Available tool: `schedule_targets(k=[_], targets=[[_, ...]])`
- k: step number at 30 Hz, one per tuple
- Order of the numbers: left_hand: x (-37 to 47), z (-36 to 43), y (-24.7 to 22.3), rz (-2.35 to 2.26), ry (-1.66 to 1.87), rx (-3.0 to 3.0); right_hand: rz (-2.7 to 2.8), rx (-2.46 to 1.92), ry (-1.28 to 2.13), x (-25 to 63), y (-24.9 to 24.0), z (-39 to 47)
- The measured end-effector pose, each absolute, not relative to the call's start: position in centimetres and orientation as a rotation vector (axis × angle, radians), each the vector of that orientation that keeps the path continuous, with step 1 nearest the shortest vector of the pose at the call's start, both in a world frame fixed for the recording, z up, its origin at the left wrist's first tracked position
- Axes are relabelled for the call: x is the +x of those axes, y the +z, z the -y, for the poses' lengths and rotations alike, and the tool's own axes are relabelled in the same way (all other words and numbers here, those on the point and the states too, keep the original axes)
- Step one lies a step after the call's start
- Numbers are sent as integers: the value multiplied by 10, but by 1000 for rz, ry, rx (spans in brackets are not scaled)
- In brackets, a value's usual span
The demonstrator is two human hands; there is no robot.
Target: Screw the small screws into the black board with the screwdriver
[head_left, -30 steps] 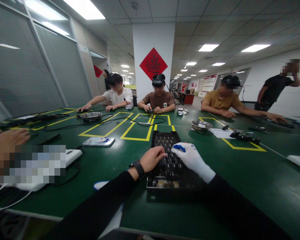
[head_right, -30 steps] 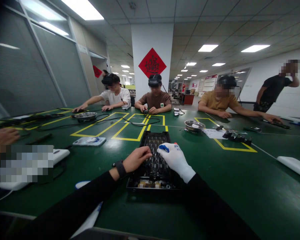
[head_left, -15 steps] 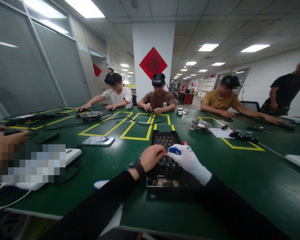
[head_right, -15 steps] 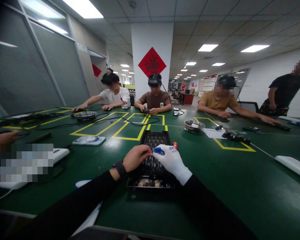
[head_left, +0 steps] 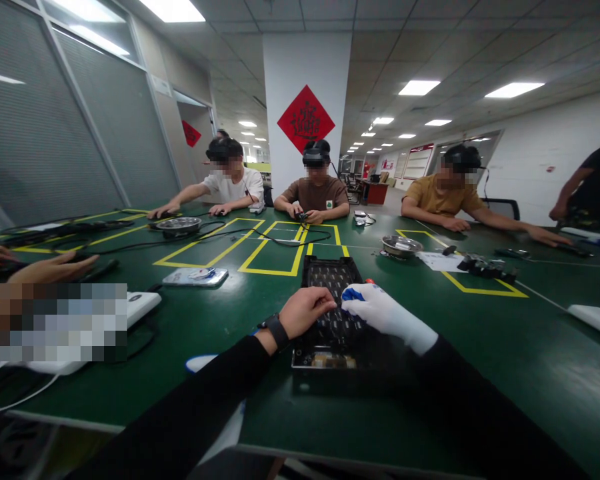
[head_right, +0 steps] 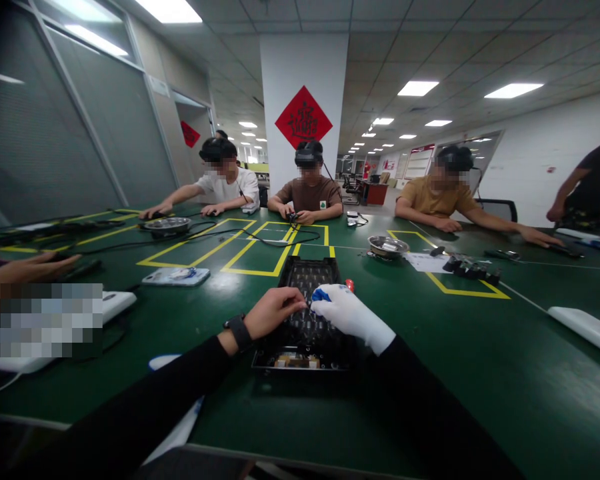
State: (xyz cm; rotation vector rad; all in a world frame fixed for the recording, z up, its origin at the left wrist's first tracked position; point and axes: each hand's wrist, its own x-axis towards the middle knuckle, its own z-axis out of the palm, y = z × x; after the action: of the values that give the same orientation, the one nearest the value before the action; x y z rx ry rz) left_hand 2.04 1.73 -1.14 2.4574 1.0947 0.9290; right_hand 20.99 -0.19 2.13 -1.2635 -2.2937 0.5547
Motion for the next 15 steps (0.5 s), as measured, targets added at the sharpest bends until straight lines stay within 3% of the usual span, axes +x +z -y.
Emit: schedule_targets(k=[3,5,15], targets=[[20,-16,-10,-1101,954,2443,2401,-1164,1038,217,30,9],[19,-16,-9,-1107,970,2433,2473,-1165,1186,218,34,15],[20,-14,-8,-1091,987,2410,2554,-1130,1279,212,29,15]])
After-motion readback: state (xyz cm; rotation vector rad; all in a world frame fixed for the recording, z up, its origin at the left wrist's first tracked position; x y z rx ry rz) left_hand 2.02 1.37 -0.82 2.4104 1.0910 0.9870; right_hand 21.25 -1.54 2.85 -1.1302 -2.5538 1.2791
